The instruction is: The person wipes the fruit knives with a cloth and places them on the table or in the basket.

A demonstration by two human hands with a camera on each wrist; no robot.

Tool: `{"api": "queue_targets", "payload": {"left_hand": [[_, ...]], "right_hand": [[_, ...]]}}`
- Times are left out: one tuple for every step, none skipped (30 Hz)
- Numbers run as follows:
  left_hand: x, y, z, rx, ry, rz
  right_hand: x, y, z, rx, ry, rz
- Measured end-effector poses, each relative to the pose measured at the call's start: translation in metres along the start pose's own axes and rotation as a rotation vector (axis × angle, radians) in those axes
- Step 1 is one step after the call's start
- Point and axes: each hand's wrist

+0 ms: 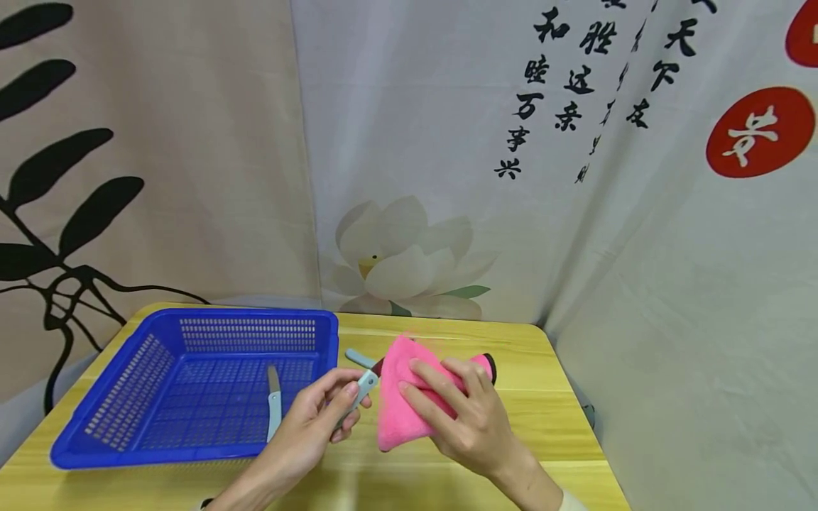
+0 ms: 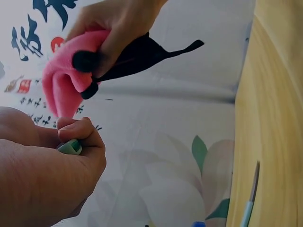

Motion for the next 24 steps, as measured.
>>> {"api": "queue_targets", "payload": {"left_hand": [[0.000,0.000,0.000,0.008,0.002,0.001],[0.000,0.001,0.000,0.018,0.005,0.001],[0.000,0.001,0.000,0.028,0.008,0.002],[0.000,0.002,0.000,0.039,0.013,0.001],[0.000,0.002,0.000,0.050,0.016,0.001],[0.000,0.002,0.000,0.059,0.020,0.000],[0.000,0.003,0.000,0.067,0.023,0.000],[0.000,0.003,0.000,0.073,0.024,0.003],[-0.001,0.003,0.000,0.074,0.023,0.006],[-0.001,0.003,0.000,0.073,0.020,0.010],[-0.001,0.003,0.000,0.070,0.016,0.015],[-0.001,0.003,0.000,0.064,0.013,0.020],[-0.001,0.003,0.000,0.059,0.008,0.026],[-0.001,0.002,-0.001,0.056,0.005,0.031],[-0.001,0.002,-0.001,0.052,0.003,0.035],[-0.001,0.002,-0.001,0.051,0.003,0.038],[-0.001,0.002,-0.001,0.051,0.003,0.043],[-0.001,0.002,-0.001,0.054,0.004,0.048],[-0.001,0.002,-0.001,0.057,0.005,0.052],[-0.001,0.003,-0.001,0.060,0.007,0.056],[-0.001,0.003,-0.001,0.062,0.010,0.058],[-0.001,0.003,-0.001,0.063,0.011,0.061],[-0.002,0.003,-0.001,0.063,0.012,0.063],[-0.002,0.003,-0.001,0.064,0.014,0.064]], "right_hand": [[0.001,0.004,0.002,-0.021,0.011,0.009],[0.003,0.007,0.003,-0.039,0.025,0.016],[0.004,0.010,0.004,-0.051,0.041,0.021],[0.005,0.013,0.004,-0.058,0.057,0.025],[0.006,0.015,0.005,-0.062,0.071,0.025],[0.007,0.016,0.004,-0.063,0.081,0.021],[0.008,0.017,0.004,-0.062,0.089,0.015],[0.008,0.018,0.003,-0.057,0.093,0.007],[0.009,0.018,0.002,-0.051,0.095,-0.001],[0.010,0.017,0.001,-0.045,0.094,-0.009],[0.010,0.017,0.000,-0.038,0.094,-0.015],[0.011,0.016,-0.001,-0.029,0.094,-0.020],[0.011,0.015,-0.002,-0.018,0.098,-0.027],[0.011,0.015,-0.003,-0.006,0.102,-0.033],[0.010,0.014,-0.004,0.009,0.112,-0.038],[0.010,0.012,-0.006,0.027,0.123,-0.041],[0.009,0.011,-0.007,0.044,0.133,-0.048],[0.009,0.009,-0.009,0.058,0.143,-0.055],[0.008,0.007,-0.010,0.073,0.154,-0.060],[0.007,0.005,-0.011,0.086,0.160,-0.063],[0.007,0.002,-0.012,0.097,0.166,-0.064],[0.006,0.000,-0.013,0.106,0.166,-0.065],[0.006,-0.003,-0.014,0.110,0.164,-0.065],[0.006,-0.005,-0.016,0.118,0.164,-0.063]]}}
Point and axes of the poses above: each hand's wrist, its own z-axis towards the middle knuckle, its own x-axis out of the palm, y = z × x, and after that the axes turned 4 degrees about -y, right-handed
